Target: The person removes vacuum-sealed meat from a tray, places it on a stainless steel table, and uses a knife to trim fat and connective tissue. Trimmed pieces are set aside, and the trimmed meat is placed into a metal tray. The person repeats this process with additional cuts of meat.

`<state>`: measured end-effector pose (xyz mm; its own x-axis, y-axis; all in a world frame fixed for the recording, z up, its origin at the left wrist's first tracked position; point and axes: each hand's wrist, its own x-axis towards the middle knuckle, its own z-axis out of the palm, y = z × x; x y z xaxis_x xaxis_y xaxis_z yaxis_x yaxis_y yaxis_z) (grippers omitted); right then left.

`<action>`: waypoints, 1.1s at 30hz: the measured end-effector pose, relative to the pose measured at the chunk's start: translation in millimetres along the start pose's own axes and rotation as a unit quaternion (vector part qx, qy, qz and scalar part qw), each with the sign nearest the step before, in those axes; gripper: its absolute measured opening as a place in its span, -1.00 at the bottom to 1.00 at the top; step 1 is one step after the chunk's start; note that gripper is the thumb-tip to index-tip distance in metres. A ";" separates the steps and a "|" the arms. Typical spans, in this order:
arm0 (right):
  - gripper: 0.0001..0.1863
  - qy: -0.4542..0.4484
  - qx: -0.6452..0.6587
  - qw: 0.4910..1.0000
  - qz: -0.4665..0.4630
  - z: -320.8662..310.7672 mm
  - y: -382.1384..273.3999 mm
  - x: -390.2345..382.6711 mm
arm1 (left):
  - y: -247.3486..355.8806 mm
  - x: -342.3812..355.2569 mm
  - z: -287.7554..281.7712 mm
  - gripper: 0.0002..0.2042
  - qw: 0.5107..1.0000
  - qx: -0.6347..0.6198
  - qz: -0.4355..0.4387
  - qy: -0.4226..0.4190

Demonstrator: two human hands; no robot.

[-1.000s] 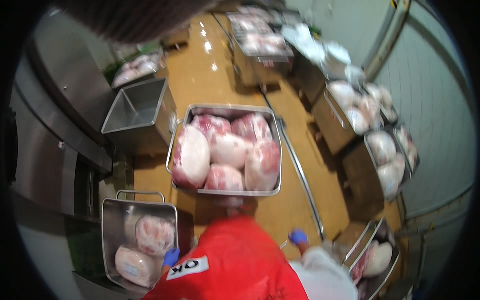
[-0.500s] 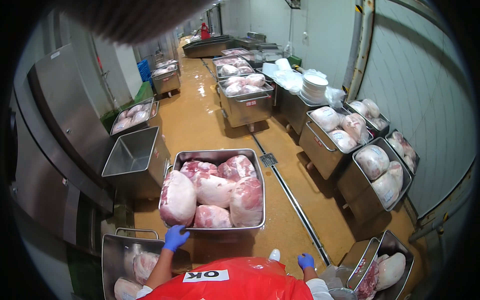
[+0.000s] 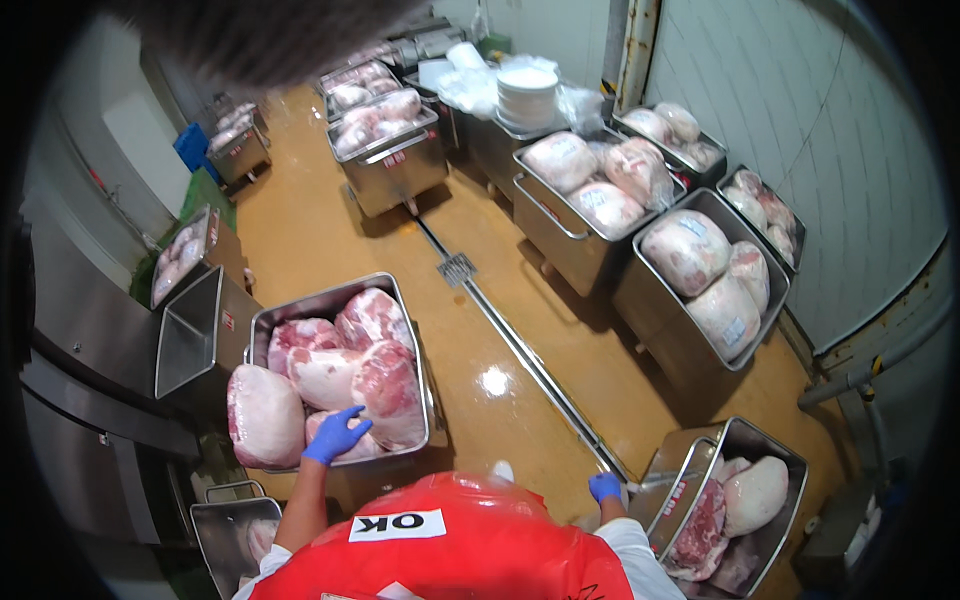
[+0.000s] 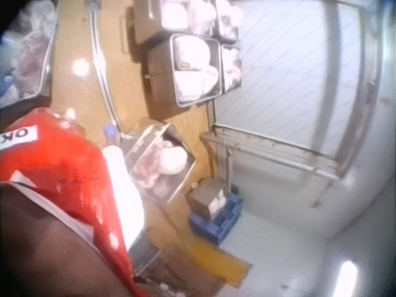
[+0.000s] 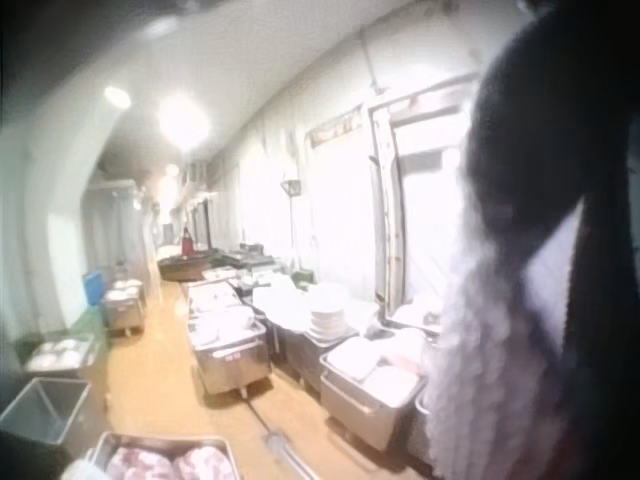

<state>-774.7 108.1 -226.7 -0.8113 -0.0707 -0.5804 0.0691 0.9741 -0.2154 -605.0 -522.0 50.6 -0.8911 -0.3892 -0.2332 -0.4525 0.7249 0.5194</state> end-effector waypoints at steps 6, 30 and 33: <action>-0.53 -0.009 0.076 0.997 -0.003 -24.1 9.1 42.3 | -15.6 45.7 34.6 -0.46 0.997 -0.060 -0.048 0.009; -0.67 0.026 0.116 0.990 -0.076 -234.9 -154.1 357.5 | 271.8 306.1 -188.6 -0.76 0.728 -0.546 0.349 -0.224; -0.64 -0.009 -0.010 0.993 -0.113 -231.9 -197.5 420.9 | 321.1 334.2 -217.8 -0.68 0.663 -0.482 0.464 -0.336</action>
<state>-1264.4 -64.2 -246.3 -0.7947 -0.2918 -0.5323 -0.1253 0.9368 -0.3265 -1040.9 -543.1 318.5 -0.7307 0.5458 0.4102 0.2442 -0.3521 0.9036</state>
